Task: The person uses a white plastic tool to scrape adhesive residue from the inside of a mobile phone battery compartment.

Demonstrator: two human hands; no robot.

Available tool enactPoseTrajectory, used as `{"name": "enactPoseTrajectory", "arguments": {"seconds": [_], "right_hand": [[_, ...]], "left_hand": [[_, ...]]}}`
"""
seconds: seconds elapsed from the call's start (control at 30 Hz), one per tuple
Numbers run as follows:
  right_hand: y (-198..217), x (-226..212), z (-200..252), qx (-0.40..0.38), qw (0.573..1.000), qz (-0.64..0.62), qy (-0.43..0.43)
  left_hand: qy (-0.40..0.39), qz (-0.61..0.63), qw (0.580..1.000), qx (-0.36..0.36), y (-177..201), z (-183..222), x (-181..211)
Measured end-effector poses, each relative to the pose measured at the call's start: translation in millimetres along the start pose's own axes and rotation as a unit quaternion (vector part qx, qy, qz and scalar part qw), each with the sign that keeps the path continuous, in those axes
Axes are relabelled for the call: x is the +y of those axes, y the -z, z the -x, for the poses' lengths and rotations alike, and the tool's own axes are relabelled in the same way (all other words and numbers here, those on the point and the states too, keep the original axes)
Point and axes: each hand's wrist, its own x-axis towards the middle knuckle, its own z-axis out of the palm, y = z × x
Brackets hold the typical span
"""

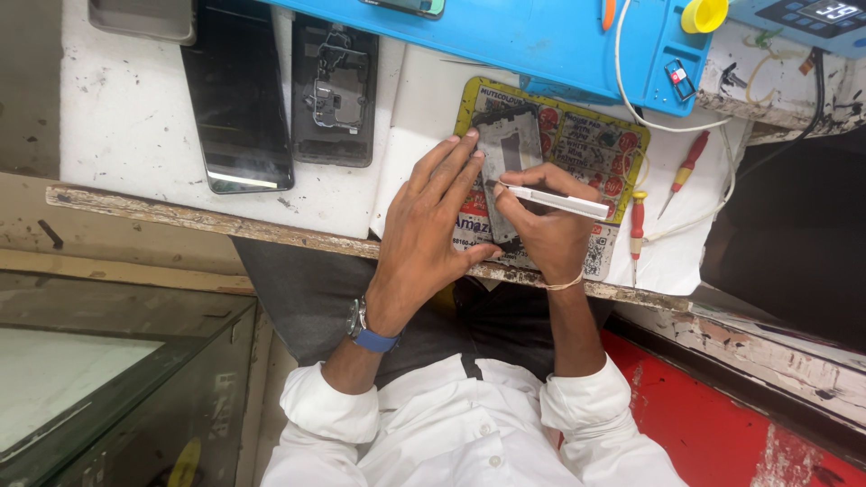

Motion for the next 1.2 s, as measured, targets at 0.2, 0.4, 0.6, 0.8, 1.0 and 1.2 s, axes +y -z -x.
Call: {"name": "enactPoseTrajectory", "arguments": {"seconds": [0.2,0.4,0.6,0.8,1.0,1.2], "right_hand": [[-1.5,4.1,0.5,0.009,1.0,-0.014,-0.009],[-0.6,3.0,0.4,0.007,1.0,-0.018,-0.022],[-2.0,2.7,-1.0,0.011,1.0,-0.023,-0.01],[-1.2,1.3,-1.8,0.003,1.0,-0.009,-0.006],[-2.8,-2.2,-3.4,0.006,1.0,-0.017,-0.009],[-2.0,0.2,-3.5,0.009,1.0,-0.019,0.0]], "left_hand": [[-0.002,-0.002,1.0,0.002,-2.0,0.3,-1.4],[-0.005,0.0,1.0,0.005,0.8,-0.1,0.2],[0.002,0.0,1.0,0.0,0.1,-0.2,0.5],[0.002,0.0,1.0,-0.001,0.0,-0.3,0.9],[0.005,0.004,1.0,0.001,-0.3,0.2,0.6],[0.003,0.011,1.0,0.021,-1.8,-8.0,0.2]]}}
